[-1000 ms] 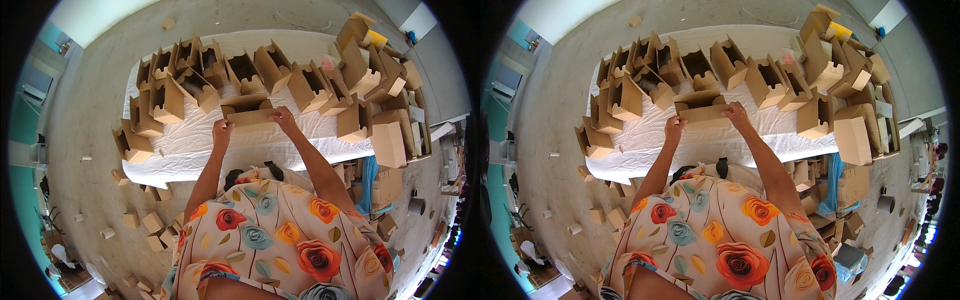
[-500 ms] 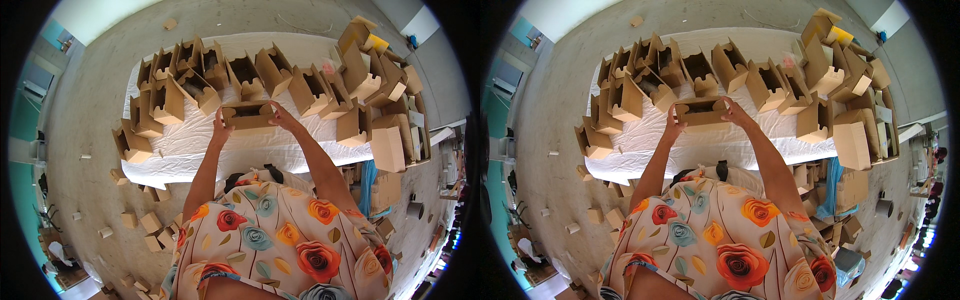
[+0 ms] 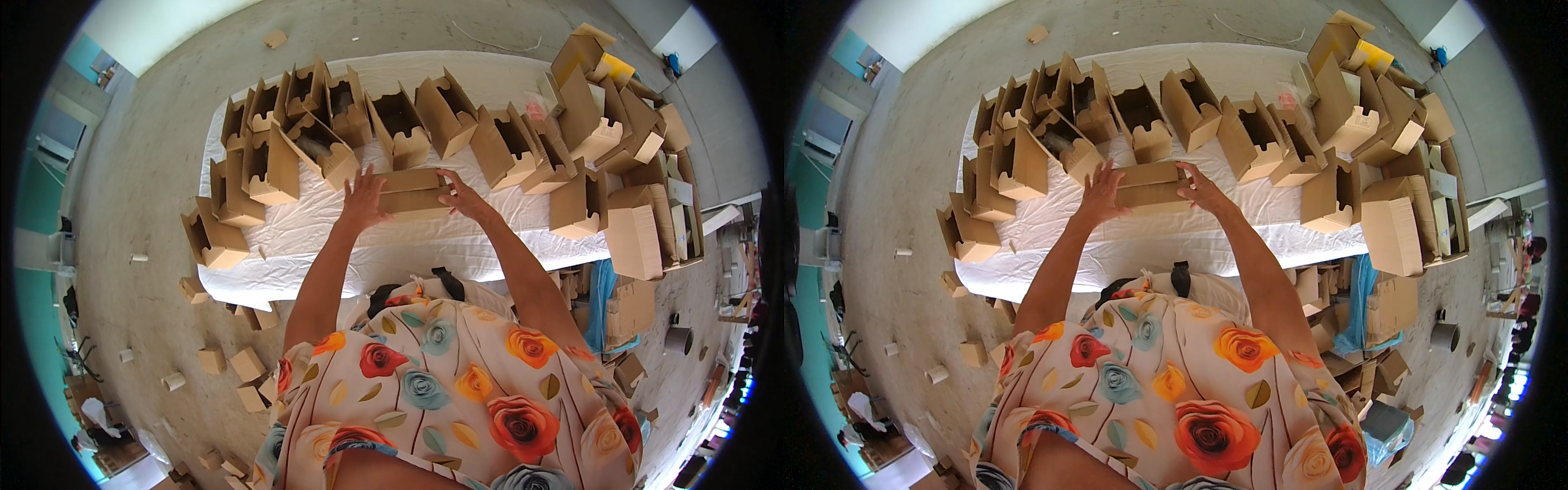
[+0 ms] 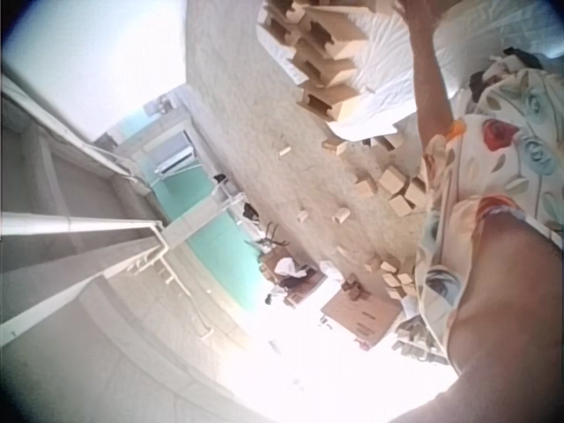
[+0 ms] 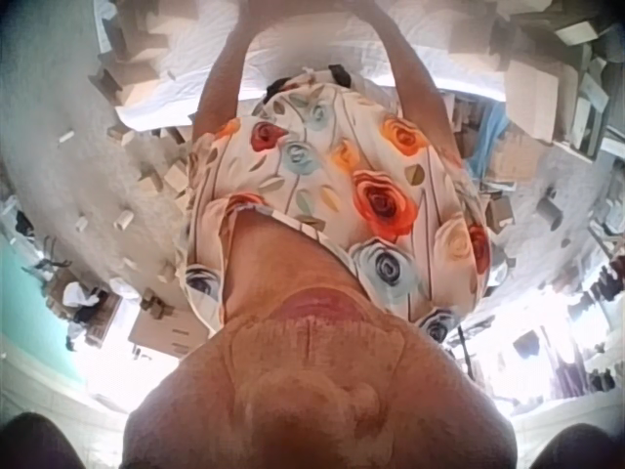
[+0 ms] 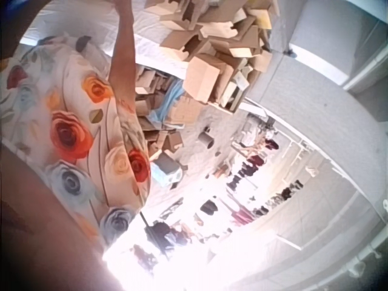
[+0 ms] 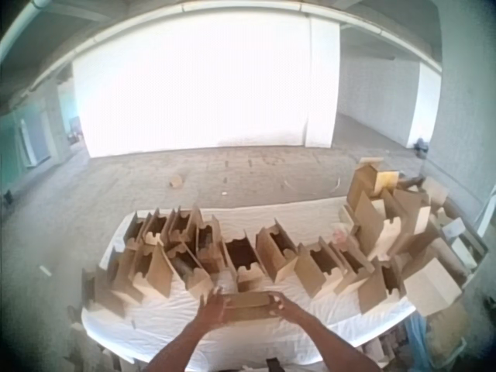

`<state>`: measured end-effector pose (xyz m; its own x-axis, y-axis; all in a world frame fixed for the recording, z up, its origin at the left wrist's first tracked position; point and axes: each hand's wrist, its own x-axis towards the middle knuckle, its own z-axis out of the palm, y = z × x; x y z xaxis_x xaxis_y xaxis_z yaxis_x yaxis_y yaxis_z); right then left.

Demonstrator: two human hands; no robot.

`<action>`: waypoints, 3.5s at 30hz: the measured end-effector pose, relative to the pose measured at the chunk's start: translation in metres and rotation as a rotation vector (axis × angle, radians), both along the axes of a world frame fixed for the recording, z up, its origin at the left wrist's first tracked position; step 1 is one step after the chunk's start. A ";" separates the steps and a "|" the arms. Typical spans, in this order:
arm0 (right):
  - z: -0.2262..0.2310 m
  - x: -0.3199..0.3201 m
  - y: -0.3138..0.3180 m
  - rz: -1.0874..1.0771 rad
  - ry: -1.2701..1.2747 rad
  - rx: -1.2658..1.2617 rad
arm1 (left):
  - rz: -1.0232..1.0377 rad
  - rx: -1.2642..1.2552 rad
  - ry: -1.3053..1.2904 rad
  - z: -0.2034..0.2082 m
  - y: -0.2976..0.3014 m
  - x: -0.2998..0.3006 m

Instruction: The person places white bottles into cardboard boxes. They handle the bottles individually, placing them inside the boxes and then moving the filled boxes aside on a table.

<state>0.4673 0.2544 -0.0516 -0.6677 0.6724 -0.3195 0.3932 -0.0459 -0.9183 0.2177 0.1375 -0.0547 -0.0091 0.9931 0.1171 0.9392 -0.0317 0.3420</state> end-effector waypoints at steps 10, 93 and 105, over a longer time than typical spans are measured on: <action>-0.011 0.007 -0.034 -0.133 0.124 0.098 | 0.045 -0.018 0.085 0.021 -0.031 0.020; -0.353 0.188 -0.209 0.846 -1.084 0.014 | 0.054 0.132 -0.553 0.012 -0.024 -0.013; 0.023 0.091 -0.051 0.944 -0.232 -0.378 | 0.431 0.346 -0.732 -0.001 -0.027 0.049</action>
<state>0.5587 0.2029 -0.0286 -0.7655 -0.2617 -0.5878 0.5834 0.1032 -0.8056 0.2668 0.1108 -0.0557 -0.5593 0.7974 0.2263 0.4465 0.0598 0.8928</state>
